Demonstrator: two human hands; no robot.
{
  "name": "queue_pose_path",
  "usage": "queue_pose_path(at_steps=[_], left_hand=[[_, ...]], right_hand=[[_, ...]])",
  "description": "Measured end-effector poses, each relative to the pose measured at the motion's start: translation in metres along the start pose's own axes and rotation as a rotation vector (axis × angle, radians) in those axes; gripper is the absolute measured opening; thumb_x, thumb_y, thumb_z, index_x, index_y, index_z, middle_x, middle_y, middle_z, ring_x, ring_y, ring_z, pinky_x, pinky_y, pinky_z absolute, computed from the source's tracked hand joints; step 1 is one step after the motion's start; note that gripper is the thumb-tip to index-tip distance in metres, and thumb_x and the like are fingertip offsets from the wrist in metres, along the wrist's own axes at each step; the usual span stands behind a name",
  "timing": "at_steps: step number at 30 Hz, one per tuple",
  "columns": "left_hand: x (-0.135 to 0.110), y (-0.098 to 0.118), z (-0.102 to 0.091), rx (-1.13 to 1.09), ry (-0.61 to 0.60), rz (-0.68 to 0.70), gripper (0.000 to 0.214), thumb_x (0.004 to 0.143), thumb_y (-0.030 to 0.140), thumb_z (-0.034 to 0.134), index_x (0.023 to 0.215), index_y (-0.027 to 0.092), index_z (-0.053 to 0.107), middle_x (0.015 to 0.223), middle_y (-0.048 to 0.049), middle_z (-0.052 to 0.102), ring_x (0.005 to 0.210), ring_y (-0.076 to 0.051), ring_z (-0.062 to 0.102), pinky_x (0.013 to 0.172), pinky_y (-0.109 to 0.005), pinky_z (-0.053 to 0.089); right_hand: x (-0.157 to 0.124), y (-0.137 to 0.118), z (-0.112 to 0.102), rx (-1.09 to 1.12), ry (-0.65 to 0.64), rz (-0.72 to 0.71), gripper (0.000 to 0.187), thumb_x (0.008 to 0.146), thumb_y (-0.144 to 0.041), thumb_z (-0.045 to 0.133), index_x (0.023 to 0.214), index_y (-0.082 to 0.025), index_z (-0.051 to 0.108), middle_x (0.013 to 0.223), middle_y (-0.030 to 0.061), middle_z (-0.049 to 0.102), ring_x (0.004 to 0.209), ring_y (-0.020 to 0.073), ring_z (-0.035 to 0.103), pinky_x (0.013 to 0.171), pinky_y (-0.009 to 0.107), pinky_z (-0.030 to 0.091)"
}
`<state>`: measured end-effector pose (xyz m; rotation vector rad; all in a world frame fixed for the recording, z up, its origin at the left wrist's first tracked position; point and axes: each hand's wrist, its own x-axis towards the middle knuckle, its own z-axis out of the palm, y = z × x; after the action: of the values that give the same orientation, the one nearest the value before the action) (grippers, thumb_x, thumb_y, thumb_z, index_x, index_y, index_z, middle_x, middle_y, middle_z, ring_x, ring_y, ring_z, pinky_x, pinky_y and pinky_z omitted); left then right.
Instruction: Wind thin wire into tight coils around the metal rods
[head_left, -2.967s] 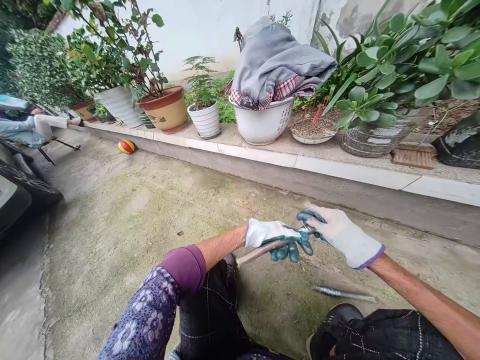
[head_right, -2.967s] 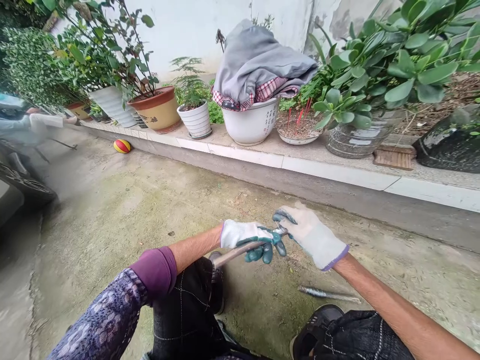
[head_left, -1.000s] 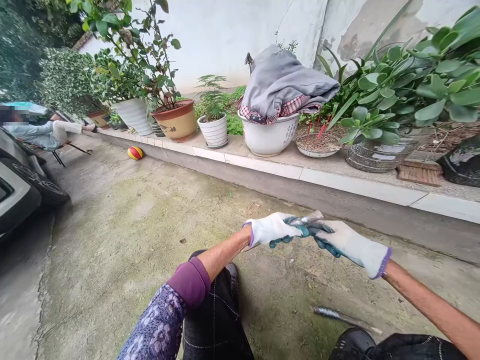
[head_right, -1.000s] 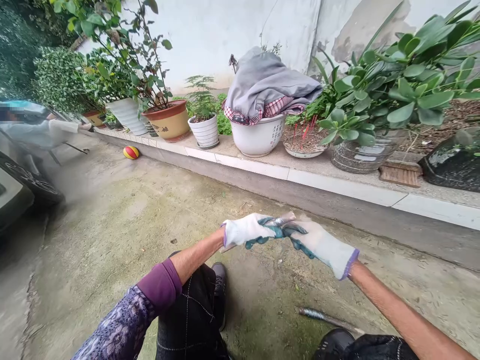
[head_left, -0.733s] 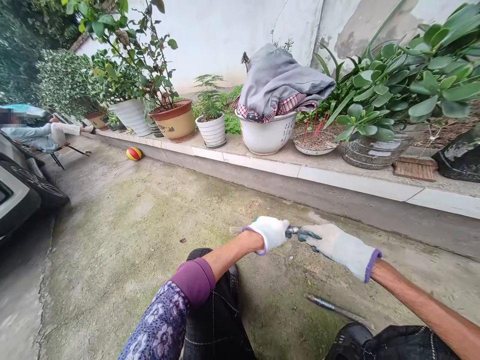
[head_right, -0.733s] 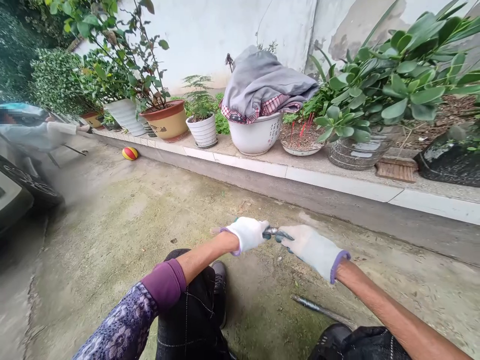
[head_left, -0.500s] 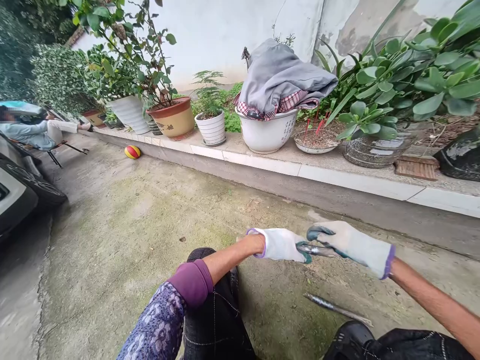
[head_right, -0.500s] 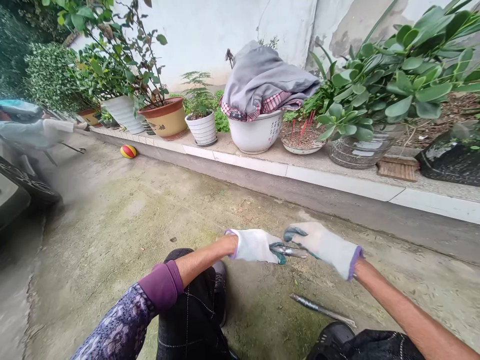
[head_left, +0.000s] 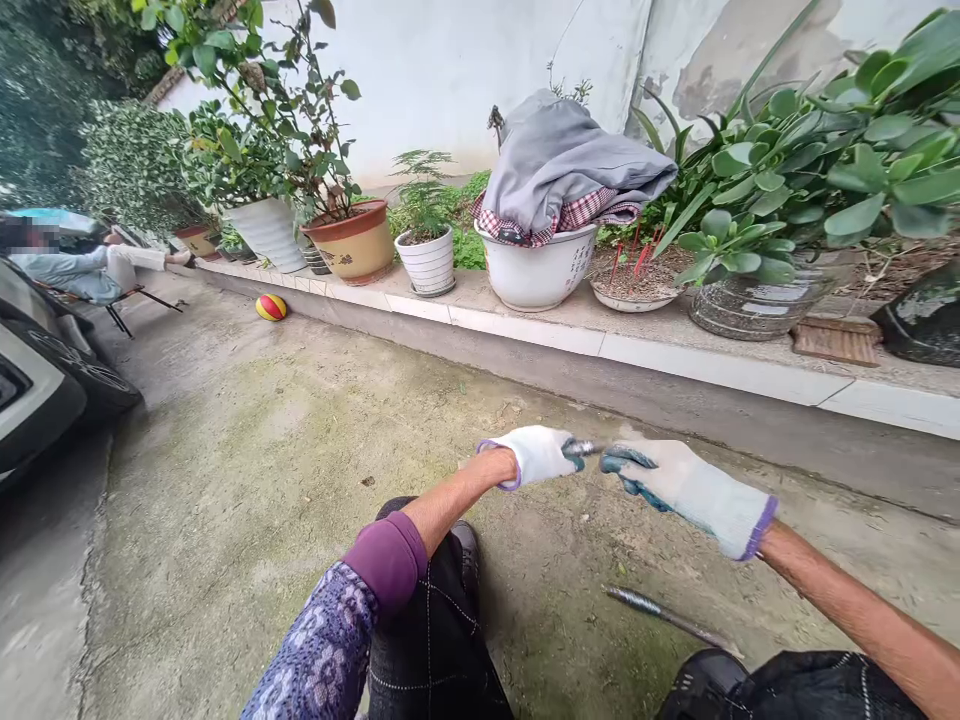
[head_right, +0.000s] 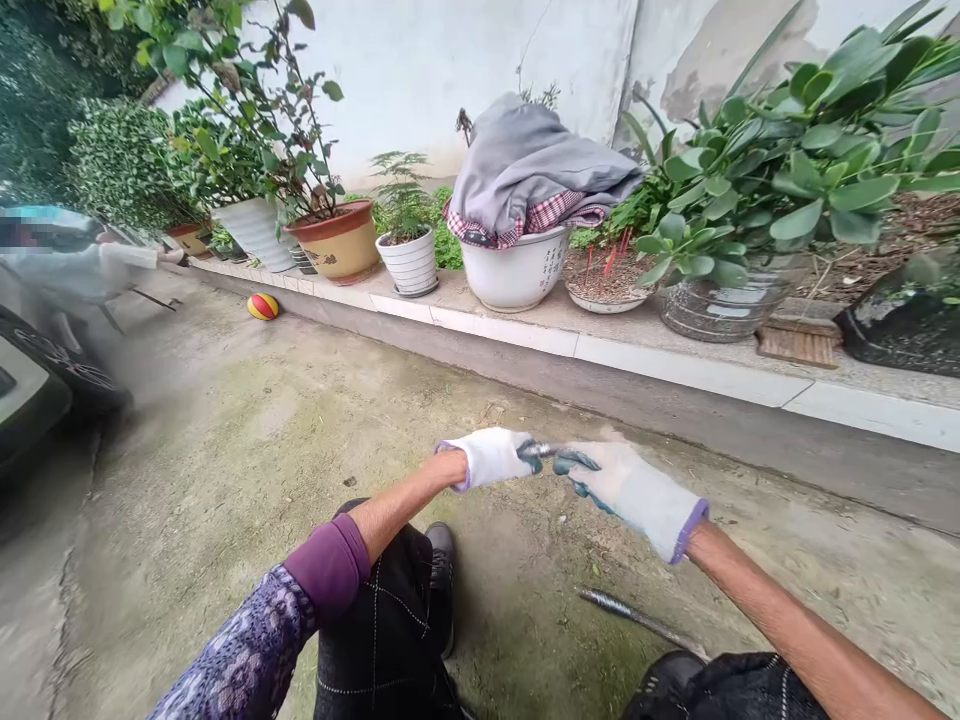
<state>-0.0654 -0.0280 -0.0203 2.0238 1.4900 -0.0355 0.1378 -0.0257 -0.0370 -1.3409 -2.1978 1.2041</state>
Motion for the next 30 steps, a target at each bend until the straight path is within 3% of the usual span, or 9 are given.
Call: queue_pose_path(at_steps=[3,7,9,13,17,19,21,25,30], left_hand=[[-0.007,0.009,0.012,-0.012,-0.196,0.087,0.021,0.080,0.036,0.061,0.069,0.021,0.054,0.055,0.0024,0.048,0.049,-0.012,0.041,0.051,-0.027,0.037],[-0.026,0.021,0.008,-0.379,-0.417,0.030,0.019,0.080,0.040,0.059,0.084,0.021,0.059,0.056,0.0033,0.044,0.044,-0.011,0.037,0.041,-0.025,0.031],[-0.031,0.022,-0.001,-0.527,-0.371,0.031,0.022,0.079,0.039,0.059,0.091,0.020,0.063,0.059,0.0032,0.044,0.046,-0.010,0.036,0.039,-0.023,0.029],[-0.021,0.010,-0.014,-0.649,-0.056,-0.001,0.033,0.083,0.044,0.055,0.103,0.019,0.062,0.064,0.0035,0.044,0.047,-0.009,0.036,0.040,-0.022,0.031],[-0.001,-0.005,-0.011,-0.180,0.166,-0.094,0.031,0.086,0.044,0.052,0.102,0.020,0.062,0.074,-0.0006,0.057,0.059,-0.012,0.051,0.055,-0.024,0.044],[0.002,-0.006,-0.004,0.096,0.115,-0.088,0.028,0.085,0.042,0.053,0.099,0.021,0.063,0.080,-0.0040,0.063,0.069,-0.016,0.058,0.065,-0.027,0.047],[-0.002,-0.001,0.003,0.213,-0.057,-0.029,0.026,0.084,0.041,0.053,0.096,0.021,0.064,0.080,-0.0046,0.065,0.071,-0.018,0.059,0.066,-0.029,0.047],[-0.020,0.012,0.011,-0.098,-0.338,0.097,0.030,0.083,0.046,0.055,0.093,0.020,0.064,0.070,-0.0006,0.059,0.054,-0.012,0.049,0.050,-0.024,0.040],[-0.023,0.011,-0.006,-0.462,-0.147,-0.023,0.040,0.085,0.049,0.052,0.109,0.018,0.060,0.075,-0.0019,0.059,0.050,-0.008,0.042,0.045,-0.021,0.035]], right_hand=[[-0.001,0.007,-0.010,-0.072,0.046,-0.089,0.027,0.077,-0.043,0.053,0.072,-0.022,0.069,0.071,0.0060,0.067,0.065,0.0178,0.055,0.056,0.028,0.044],[0.001,0.014,-0.015,0.054,-0.060,0.011,0.030,0.074,-0.047,0.057,0.075,-0.020,0.068,0.073,0.0053,0.066,0.058,0.0152,0.050,0.047,0.026,0.038],[0.003,0.014,-0.013,0.154,-0.118,0.096,0.032,0.072,-0.050,0.058,0.073,-0.019,0.064,0.063,0.0030,0.059,0.050,0.0121,0.044,0.042,0.025,0.034],[0.007,0.007,-0.003,0.229,-0.031,0.127,0.035,0.068,-0.053,0.058,0.071,-0.018,0.060,0.056,0.0002,0.052,0.046,0.0115,0.043,0.043,0.026,0.037],[0.005,-0.001,0.006,0.108,-0.033,0.080,0.033,0.075,-0.049,0.053,0.078,-0.019,0.066,0.058,0.0017,0.057,0.046,0.0115,0.043,0.041,0.025,0.033],[0.004,0.000,0.005,0.034,-0.033,0.023,0.032,0.077,-0.047,0.052,0.078,-0.019,0.068,0.061,0.0040,0.061,0.049,0.0133,0.047,0.043,0.025,0.036],[0.005,0.005,0.000,-0.034,0.002,-0.056,0.031,0.077,-0.047,0.052,0.077,-0.020,0.069,0.070,0.0064,0.067,0.057,0.0162,0.054,0.049,0.027,0.042],[0.008,0.014,-0.009,-0.015,-0.022,-0.044,0.034,0.074,-0.050,0.055,0.076,-0.019,0.069,0.082,0.0085,0.070,0.065,0.0186,0.058,0.052,0.028,0.044],[0.010,0.009,-0.001,0.155,-0.086,0.185,0.036,0.069,-0.051,0.056,0.077,-0.017,0.065,0.056,0.0012,0.054,0.045,0.0125,0.044,0.041,0.026,0.036]])
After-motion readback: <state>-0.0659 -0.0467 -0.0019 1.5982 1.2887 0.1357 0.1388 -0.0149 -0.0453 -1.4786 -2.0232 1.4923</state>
